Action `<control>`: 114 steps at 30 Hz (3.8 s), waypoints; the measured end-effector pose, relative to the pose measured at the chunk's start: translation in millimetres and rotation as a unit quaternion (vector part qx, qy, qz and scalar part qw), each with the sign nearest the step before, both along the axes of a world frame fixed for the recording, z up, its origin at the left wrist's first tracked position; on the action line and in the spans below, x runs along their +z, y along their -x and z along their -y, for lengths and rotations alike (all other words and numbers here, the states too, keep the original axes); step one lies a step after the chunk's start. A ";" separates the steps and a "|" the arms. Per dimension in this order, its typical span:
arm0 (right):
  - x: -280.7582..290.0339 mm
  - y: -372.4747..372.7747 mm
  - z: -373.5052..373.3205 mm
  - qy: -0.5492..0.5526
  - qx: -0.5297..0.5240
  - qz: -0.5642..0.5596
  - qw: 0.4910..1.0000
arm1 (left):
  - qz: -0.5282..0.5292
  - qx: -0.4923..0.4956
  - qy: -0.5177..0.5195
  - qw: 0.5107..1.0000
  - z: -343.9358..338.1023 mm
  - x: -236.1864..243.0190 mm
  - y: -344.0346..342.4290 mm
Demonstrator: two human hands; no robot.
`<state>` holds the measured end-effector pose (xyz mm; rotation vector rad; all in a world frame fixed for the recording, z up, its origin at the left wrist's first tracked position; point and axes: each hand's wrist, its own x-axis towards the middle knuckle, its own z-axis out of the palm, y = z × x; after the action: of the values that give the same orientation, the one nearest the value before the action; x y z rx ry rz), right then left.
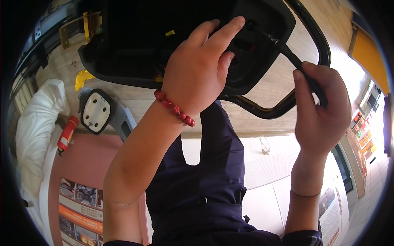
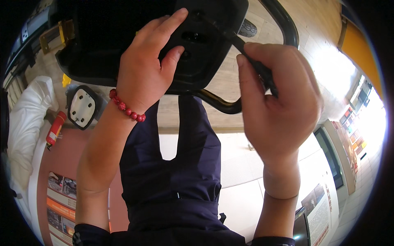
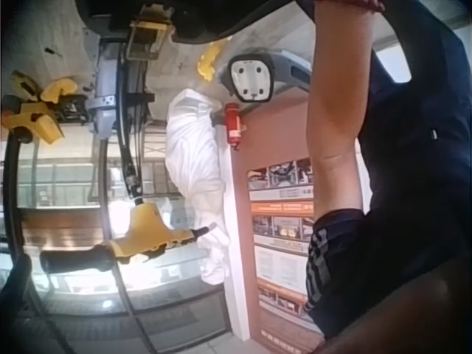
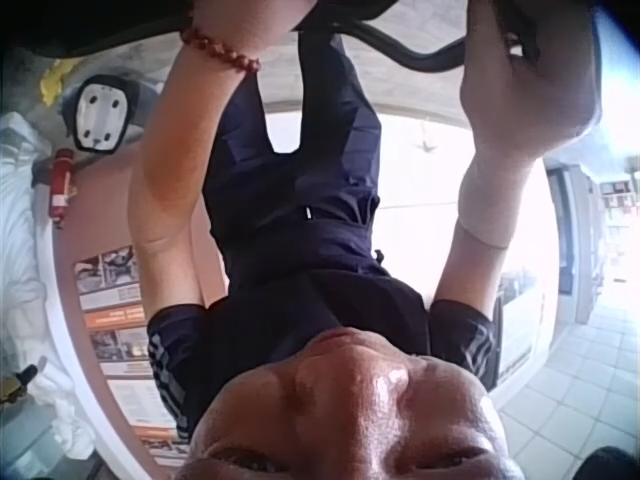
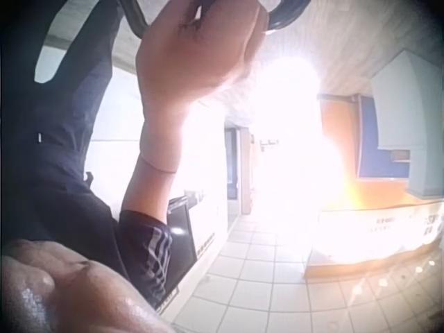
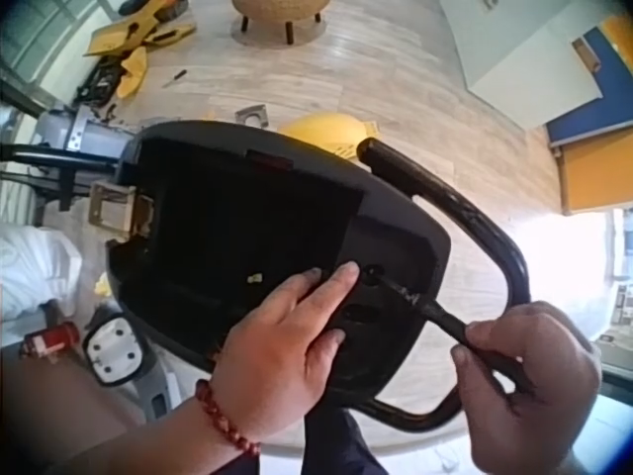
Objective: The person is disassembling or repairing a component of a yellow motorcycle using a small screwdriver-like tool.
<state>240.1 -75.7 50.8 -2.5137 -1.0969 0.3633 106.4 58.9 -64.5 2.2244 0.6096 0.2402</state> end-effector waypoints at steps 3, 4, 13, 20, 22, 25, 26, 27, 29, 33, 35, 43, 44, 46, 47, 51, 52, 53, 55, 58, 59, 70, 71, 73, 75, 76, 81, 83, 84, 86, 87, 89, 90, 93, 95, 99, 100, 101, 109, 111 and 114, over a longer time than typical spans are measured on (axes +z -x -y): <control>-1.7 -12.9 3.0 -0.022 0.024 -0.010 0.999 | 0.000 0.000 -0.002 1.000 0.7 -0.2 0.4; -3.1 -18.6 3.8 -0.031 0.030 -0.017 0.999 | -0.001 0.001 0.001 1.000 0.7 -0.4 0.3; -2.9 -34.4 -5.9 0.004 0.016 -0.001 1.000 | 0.014 -0.001 -0.002 1.000 -0.6 -0.9 -1.0; 1.5 -28.0 -8.5 0.001 0.016 -0.044 0.999 | 0.004 0.004 -0.007 1.000 0.1 -0.2 -1.6; 4.5 -35.0 -7.2 -0.026 0.029 -0.097 0.995 | 0.003 0.003 -0.006 1.000 0.0 -0.2 -1.9; 11.8 -54.9 -5.0 0.040 0.089 -0.128 0.987 | 0.005 0.002 -0.003 1.000 -0.6 -0.4 -2.1; 9.6 -60.1 -4.1 0.022 0.143 -0.071 0.987 | 0.006 0.001 0.000 1.000 -0.8 -0.4 -2.1; 6.7 -64.4 -2.7 0.004 0.197 -0.013 0.980 | 0.004 0.002 0.000 1.000 -0.8 -0.3 -2.0; 2.9 -75.3 -0.5 -0.016 0.274 0.037 0.961 | 0.003 0.003 -0.004 1.000 -0.6 0.0 -1.8; -4.2 -94.5 3.0 -0.026 0.309 0.008 0.951 | 0.009 0.004 0.008 1.000 -0.5 0.3 -1.6; -6.9 -97.7 5.3 -0.017 0.272 -0.007 0.962 | 0.013 0.007 0.009 1.000 -0.9 0.1 -1.8; 0.3 -79.5 7.7 0.013 0.203 0.021 0.979 | 0.039 0.015 0.002 0.999 -0.2 1.6 -1.0; 1.7 -77.2 6.5 0.016 0.191 0.010 0.981 | 0.039 0.021 0.004 0.999 0.5 2.4 -0.5; 6.7 -79.4 0.8 0.016 0.220 0.000 0.975 | 0.047 0.021 -0.001 0.999 0.0 2.6 -0.5; 6.9 -79.0 -1.5 0.011 0.228 0.012 0.973 | 0.052 0.021 -0.003 0.998 0.0 2.7 -0.6; -3.3 -66.9 -2.7 -0.044 0.112 0.076 0.990 | 0.044 0.022 0.003 0.999 -0.2 2.9 -1.3; -2.4 -62.4 -1.5 -0.032 0.074 0.055 0.995 | 0.041 0.023 0.001 0.999 0.2 3.2 -1.4; -1.4 -58.0 -0.6 -0.021 0.035 0.034 0.999 | 0.039 0.023 -0.001 0.999 0.0 3.5 -1.2; 7.3 -49.8 -0.5 0.035 0.031 -0.008 0.999 | 0.039 0.020 -0.006 0.999 0.1 3.7 -0.9; 20.4 -37.9 -6.1 0.072 0.060 -0.072 0.993 | 0.036 0.021 -0.008 0.999 0.7 3.2 -0.7; 25.3 -33.9 -8.3 0.069 0.059 -0.103 0.991 | 0.035 0.023 -0.009 0.999 0.8 2.9 -0.6; 18.7 -101.5 -2.1 0.103 0.155 -0.219 0.958 | 0.041 0.022 -0.013 0.999 1.0 1.9 -0.4; 20.7 -104.4 -0.8 0.121 0.165 -0.233 0.951 | 0.041 0.022 -0.015 0.999 1.3 1.6 -0.5; 20.9 -105.0 -1.0 0.131 0.149 -0.247 0.949 | 0.037 0.019 -0.015 0.999 1.0 1.7 -0.1; 21.0 -102.3 -4.3 0.110 0.118 -0.259 0.952 | 0.042 0.015 -0.006 0.999 -1.4 4.4 0.1; 21.6 -100.5 -6.1 0.097 0.114 -0.271 0.951 | 0.050 0.015 0.002 0.999 -3.9 6.8 -0.7; 31.0 -95.9 -12.6 0.088 0.197 -0.251 0.943 | 0.155 -0.041 -0.048 0.986 -33.3 20.6 -29.7; 33.4 -97.2 -11.9 0.100 0.207 -0.220 0.948 | 0.214 -0.118 -0.004 0.970 -47.7 23.4 -57.0; 33.4 -100.6 -12.7 0.106 0.208 -0.205 0.950 | 0.196 -0.154 0.042 0.967 -51.0 26.5 -68.9; 31.9 -110.0 -14.2 0.117 0.207 -0.183 0.954 | 0.188 -0.219 0.065 0.955 -58.2 34.8 -89.3; 30.5 -115.2 -14.6 0.122 0.206 -0.175 0.955 | 0.179 -0.260 0.038 0.948 -64.4 40.8 -94.0; 28.8 -124.0 -15.0 0.135 0.204 -0.171 0.954 | 0.142 -0.353 -0.019 0.925 -83.5 61.2 -102.2; 28.8 -126.8 -14.3 0.136 0.205 -0.168 0.955 | 0.132 -0.351 -0.018 0.927 -82.3 67.6 -103.5; 30.8 -129.1 -13.1 0.145 0.208 -0.170 0.952 | 0.017 -0.337 0.007 0.941 -80.8 92.4 -112.7; 30.8 -124.0 -9.8 0.142 0.216 -0.166 0.952 | -0.070 -0.304 0.030 0.950 -77.2 98.3 -119.4; 28.5 -114.9 -3.4 0.136 0.224 -0.155 0.952 | 0.046 -0.373 -0.001 0.927 -74.9 93.8 -109.3; 27.6 -115.4 -3.3 0.137 0.222 -0.152 0.953 | 0.090 -0.387 -0.051 0.916 -76.1 91.7 -104.3; 27.3 -116.7 -3.1 0.138 0.221 -0.150 0.954 | 0.076 -0.387 -0.099 0.914 -77.2 89.7 -99.5; 28.6 -126.3 -2.7 0.140 0.204 -0.127 0.961 | 0.097 -0.348 0.106 0.926 -77.2 74.8 -109.2; 30.3 -120.2 0.7 0.135 0.204 -0.120 0.962 | 0.145 -0.389 0.058 0.908 -77.7 77.8 -110.9; 33.3 -109.6 4.0 0.125 0.200 -0.100 0.967 | 0.067 -0.402 0.011 0.913 -85.5 95.8 -108.6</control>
<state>349.7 -79.7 84.1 -2.3762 -1.5544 0.8963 215.0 144.4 31.3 2.2200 -0.3972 -0.0448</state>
